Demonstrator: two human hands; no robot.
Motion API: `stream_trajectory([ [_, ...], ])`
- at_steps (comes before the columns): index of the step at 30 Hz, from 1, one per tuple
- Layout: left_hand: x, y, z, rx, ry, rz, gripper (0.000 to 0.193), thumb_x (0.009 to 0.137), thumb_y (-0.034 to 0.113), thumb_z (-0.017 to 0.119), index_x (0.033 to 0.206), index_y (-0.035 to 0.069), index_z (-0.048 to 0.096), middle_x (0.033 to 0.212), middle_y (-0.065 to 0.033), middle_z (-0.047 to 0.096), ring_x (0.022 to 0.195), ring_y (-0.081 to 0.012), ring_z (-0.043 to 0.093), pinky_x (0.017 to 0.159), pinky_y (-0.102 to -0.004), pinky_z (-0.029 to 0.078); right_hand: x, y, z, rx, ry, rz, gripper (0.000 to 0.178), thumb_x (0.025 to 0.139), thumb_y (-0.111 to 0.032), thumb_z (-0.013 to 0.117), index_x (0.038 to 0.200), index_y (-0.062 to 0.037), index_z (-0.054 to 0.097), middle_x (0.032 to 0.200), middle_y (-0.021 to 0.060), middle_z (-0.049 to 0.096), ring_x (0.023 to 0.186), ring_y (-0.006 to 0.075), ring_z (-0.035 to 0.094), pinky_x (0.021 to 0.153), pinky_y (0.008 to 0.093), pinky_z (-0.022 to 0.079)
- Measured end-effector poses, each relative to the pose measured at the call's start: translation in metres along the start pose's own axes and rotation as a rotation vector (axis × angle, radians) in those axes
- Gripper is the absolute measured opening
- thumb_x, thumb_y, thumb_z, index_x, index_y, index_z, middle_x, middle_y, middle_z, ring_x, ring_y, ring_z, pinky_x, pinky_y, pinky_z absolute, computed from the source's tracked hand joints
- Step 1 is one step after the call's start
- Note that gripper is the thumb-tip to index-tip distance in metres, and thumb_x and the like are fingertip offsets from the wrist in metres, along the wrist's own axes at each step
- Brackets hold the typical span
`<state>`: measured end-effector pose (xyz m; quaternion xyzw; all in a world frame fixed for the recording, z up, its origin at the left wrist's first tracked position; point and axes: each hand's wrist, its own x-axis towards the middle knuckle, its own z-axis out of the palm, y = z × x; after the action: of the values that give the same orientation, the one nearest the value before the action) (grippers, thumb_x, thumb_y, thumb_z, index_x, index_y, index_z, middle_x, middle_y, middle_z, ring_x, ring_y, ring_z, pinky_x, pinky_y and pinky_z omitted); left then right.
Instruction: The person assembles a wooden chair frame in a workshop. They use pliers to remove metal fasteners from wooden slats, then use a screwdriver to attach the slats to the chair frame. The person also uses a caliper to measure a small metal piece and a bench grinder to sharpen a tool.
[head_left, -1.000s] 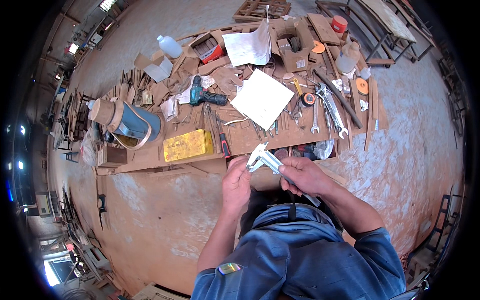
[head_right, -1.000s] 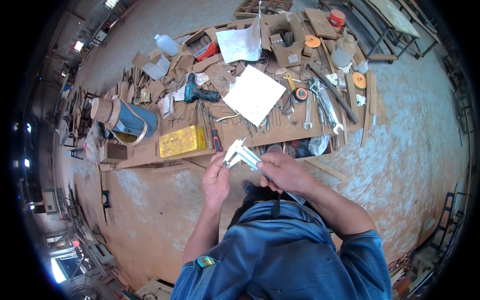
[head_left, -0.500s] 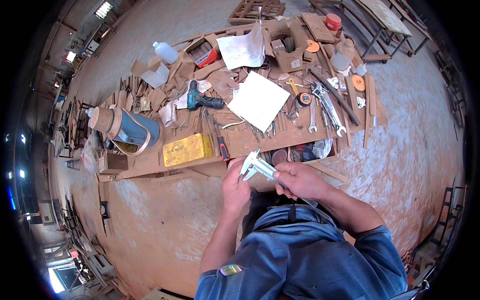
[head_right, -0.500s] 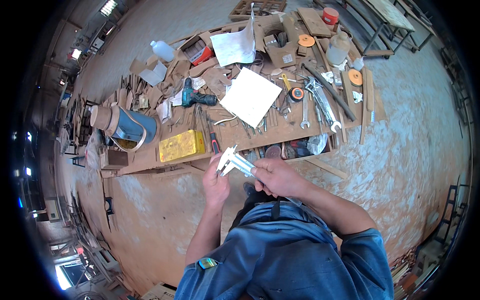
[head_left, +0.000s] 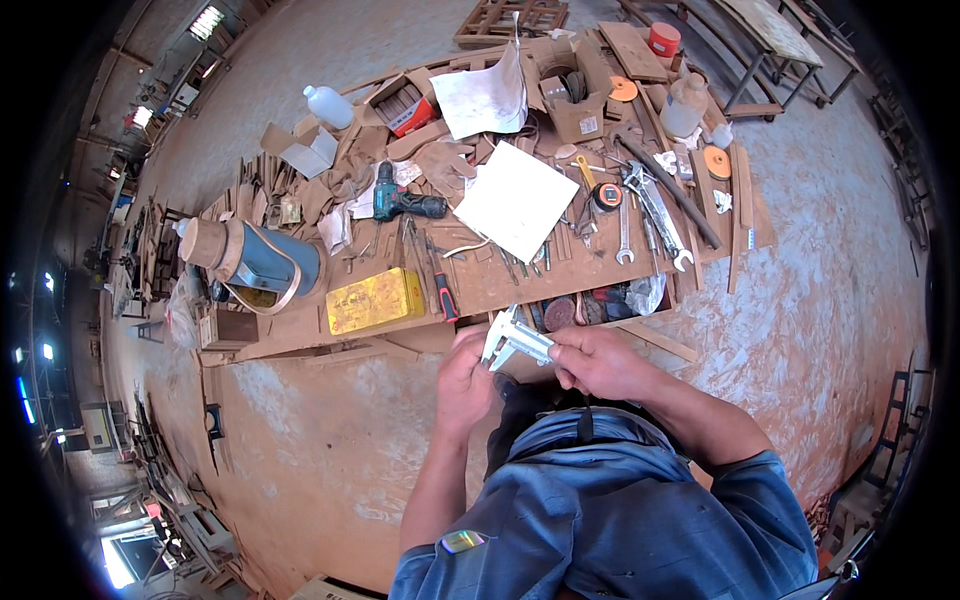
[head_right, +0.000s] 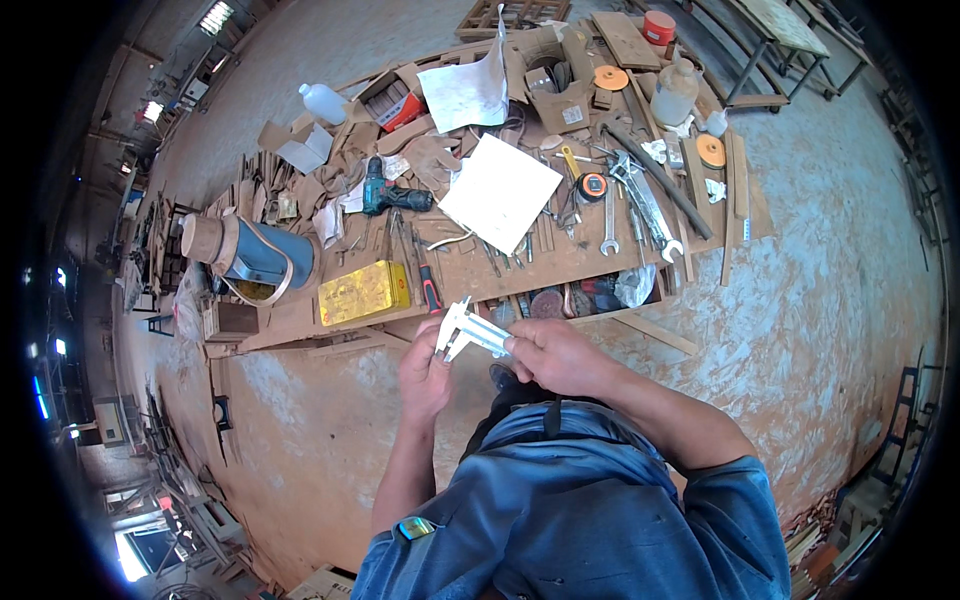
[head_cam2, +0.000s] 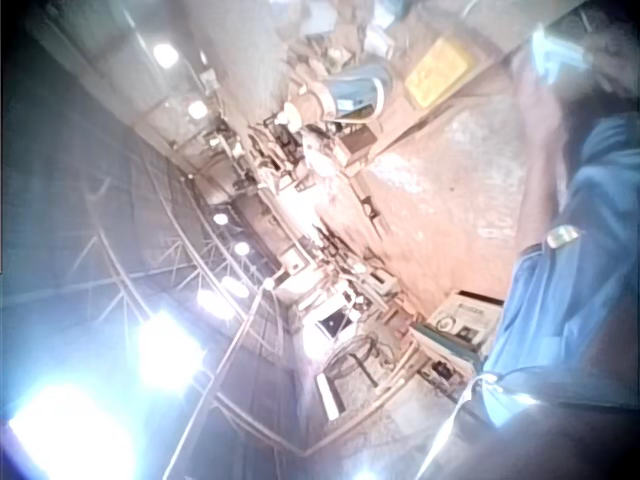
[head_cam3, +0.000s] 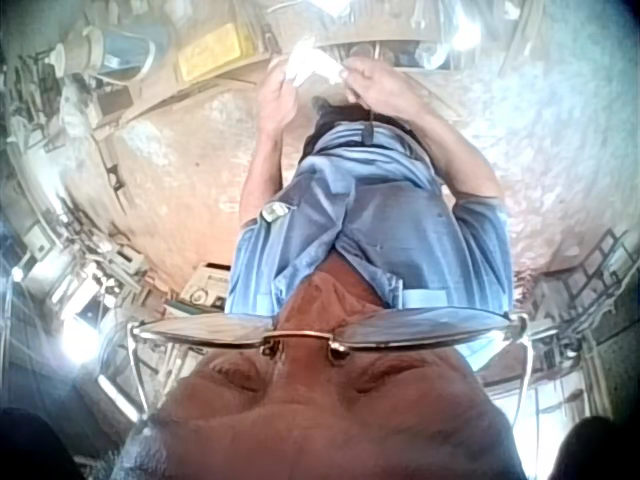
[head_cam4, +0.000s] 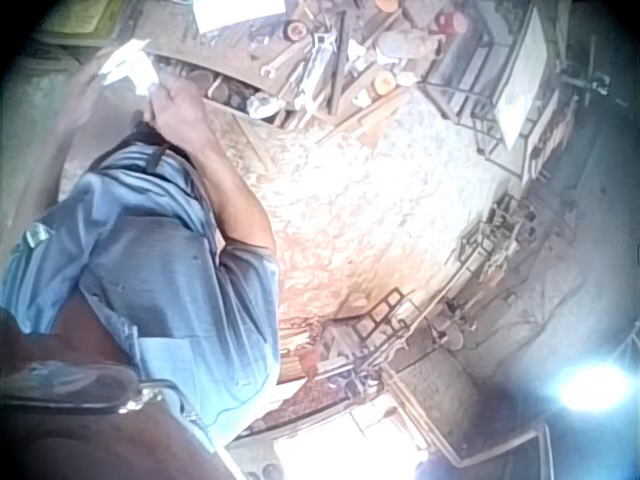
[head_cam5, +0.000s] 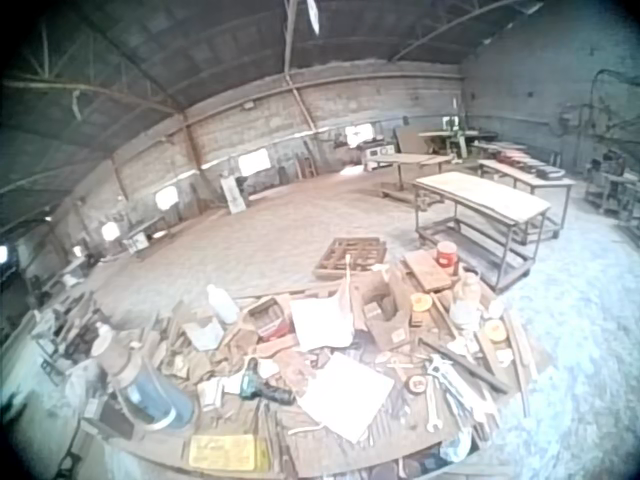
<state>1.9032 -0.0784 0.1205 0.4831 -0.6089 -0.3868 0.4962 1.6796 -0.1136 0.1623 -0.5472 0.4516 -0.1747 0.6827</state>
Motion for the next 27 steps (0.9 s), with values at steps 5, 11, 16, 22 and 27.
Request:
stream_trajectory([
  [5, 0.002, 0.008, -0.005, 0.163, -0.002, 0.047, 0.014, 0.091, 0.004, 0.062, 0.103, 0.000, 0.066, 0.103, -0.0143, 0.066, 0.099, -0.0274, 0.062, 0.087, -0.0358, 0.048, 0.000, -0.002, -0.004, -0.042, 0.032, -0.008, 0.027, 0.100, -0.021, 0.047, 0.097, -0.0001, 0.063, 0.064, 0.0044, 0.060, 0.058, 0.0172, 0.056, 0.059, 0.0343, 0.046],
  [11, 0.003, 0.014, 0.002, 0.103, 0.034, -0.039, 0.015, 0.091, 0.003, 0.060, 0.104, -0.001, 0.066, 0.102, -0.0134, 0.066, 0.099, -0.0268, 0.062, 0.087, -0.0341, 0.048, 0.000, -0.003, -0.004, -0.008, -0.020, 0.017, 0.027, 0.100, -0.021, 0.047, 0.087, -0.0015, 0.060, 0.063, 0.0030, 0.059, 0.052, 0.0134, 0.053, 0.052, 0.0312, 0.044],
  [16, 0.002, 0.011, 0.002, 0.107, 0.034, -0.022, 0.017, 0.091, 0.003, 0.058, 0.106, -0.001, 0.066, 0.103, -0.0133, 0.066, 0.099, -0.0263, 0.062, 0.087, -0.0340, 0.048, 0.000, -0.005, -0.002, 0.050, 0.001, 0.067, 0.029, 0.099, -0.022, 0.048, 0.083, -0.0014, 0.060, 0.063, 0.0018, 0.060, 0.050, 0.0110, 0.053, 0.049, 0.0284, 0.042],
  [22, 0.001, 0.006, 0.002, 0.119, 0.033, -0.006, 0.018, 0.091, 0.003, 0.059, 0.106, -0.001, 0.065, 0.106, -0.0146, 0.067, 0.101, -0.0268, 0.062, 0.088, -0.0350, 0.048, 0.002, 0.000, -0.001, -0.035, 0.049, 0.048, 0.031, 0.099, -0.023, 0.050, 0.081, -0.0007, 0.062, 0.062, 0.0038, 0.061, 0.054, 0.0148, 0.056, 0.054, 0.0317, 0.046],
  [27, -0.005, -0.003, 0.001, 0.119, 0.051, -0.033, 0.017, 0.091, 0.003, 0.059, 0.106, -0.002, 0.065, 0.108, -0.0161, 0.067, 0.102, -0.0272, 0.062, 0.089, -0.0350, 0.048, 0.001, 0.000, 0.002, -0.081, 0.096, -0.040, 0.030, 0.098, -0.023, 0.052, 0.081, -0.0006, 0.062, 0.062, 0.0062, 0.060, 0.057, 0.0174, 0.057, 0.059, 0.0341, 0.047],
])
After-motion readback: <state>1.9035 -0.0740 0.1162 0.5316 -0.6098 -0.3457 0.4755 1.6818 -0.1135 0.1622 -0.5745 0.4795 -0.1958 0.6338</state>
